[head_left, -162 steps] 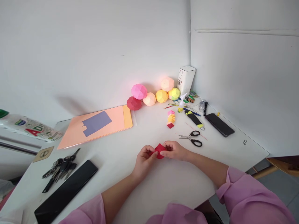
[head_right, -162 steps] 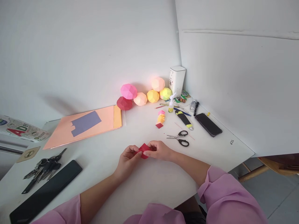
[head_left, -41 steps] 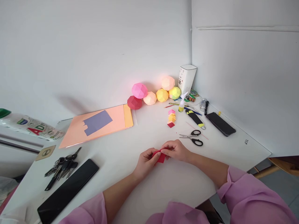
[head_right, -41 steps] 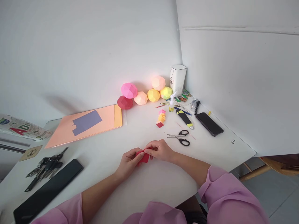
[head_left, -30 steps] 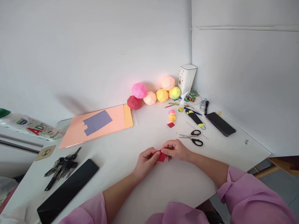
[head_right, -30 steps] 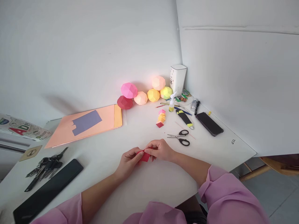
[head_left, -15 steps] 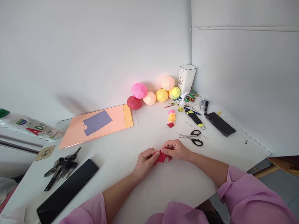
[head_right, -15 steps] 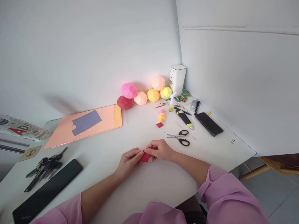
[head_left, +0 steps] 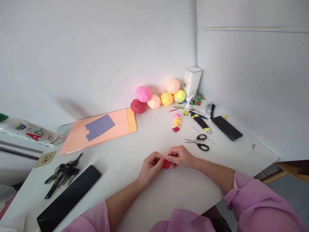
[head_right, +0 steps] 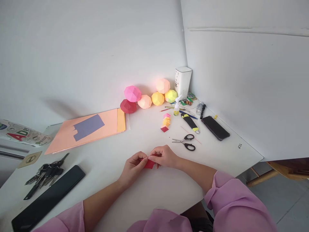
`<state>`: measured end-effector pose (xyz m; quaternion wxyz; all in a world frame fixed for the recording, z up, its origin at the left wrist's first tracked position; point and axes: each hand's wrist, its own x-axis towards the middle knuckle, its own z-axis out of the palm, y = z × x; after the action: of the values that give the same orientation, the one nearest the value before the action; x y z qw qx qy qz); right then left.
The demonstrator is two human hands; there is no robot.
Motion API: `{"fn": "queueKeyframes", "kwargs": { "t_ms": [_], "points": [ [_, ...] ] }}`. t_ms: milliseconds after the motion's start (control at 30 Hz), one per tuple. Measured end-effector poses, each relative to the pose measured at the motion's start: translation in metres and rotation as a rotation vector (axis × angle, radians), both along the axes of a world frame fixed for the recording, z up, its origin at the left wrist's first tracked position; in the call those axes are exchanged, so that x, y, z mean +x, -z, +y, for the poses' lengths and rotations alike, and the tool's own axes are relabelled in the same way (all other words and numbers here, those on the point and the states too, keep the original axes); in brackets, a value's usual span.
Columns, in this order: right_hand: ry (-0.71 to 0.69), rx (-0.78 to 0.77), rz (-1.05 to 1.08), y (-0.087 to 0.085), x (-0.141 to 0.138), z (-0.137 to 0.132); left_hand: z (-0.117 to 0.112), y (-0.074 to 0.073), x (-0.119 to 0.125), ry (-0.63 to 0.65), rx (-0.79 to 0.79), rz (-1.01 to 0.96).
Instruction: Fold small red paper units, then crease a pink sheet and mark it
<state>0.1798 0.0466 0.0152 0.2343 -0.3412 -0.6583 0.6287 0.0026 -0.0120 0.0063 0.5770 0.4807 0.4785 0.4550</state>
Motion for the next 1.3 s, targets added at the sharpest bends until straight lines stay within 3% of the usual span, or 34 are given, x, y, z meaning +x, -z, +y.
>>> {"fn": "queueKeyframes", "kwargs": {
  "t_ms": [367, 600, 833, 933, 1133, 1300],
  "points": [
    [0.114, 0.114, 0.027, -0.007, 0.000, -0.001, 0.002, 0.003, -0.004, -0.119, -0.017, -0.128],
    [0.086, 0.214, -0.011, -0.008, -0.004, -0.005, 0.000, 0.000, 0.000, 0.057, -0.030, -0.077],
    [0.074, 0.229, -0.016, -0.009, -0.006, -0.006, -0.001, 0.003, -0.001, 0.028, -0.023, -0.095],
    [0.129, 0.261, -0.032, -0.011, -0.002, 0.001, 0.000, 0.003, -0.002, -0.046, -0.043, -0.097],
    [0.315, 0.118, 0.031, -0.012, 0.004, 0.014, 0.004, 0.005, -0.003, -0.170, -0.068, -0.187],
    [0.135, 0.010, 0.068, -0.007, 0.001, 0.008, 0.004, 0.003, 0.001, -0.147, -0.091, -0.171]
  ]
}}
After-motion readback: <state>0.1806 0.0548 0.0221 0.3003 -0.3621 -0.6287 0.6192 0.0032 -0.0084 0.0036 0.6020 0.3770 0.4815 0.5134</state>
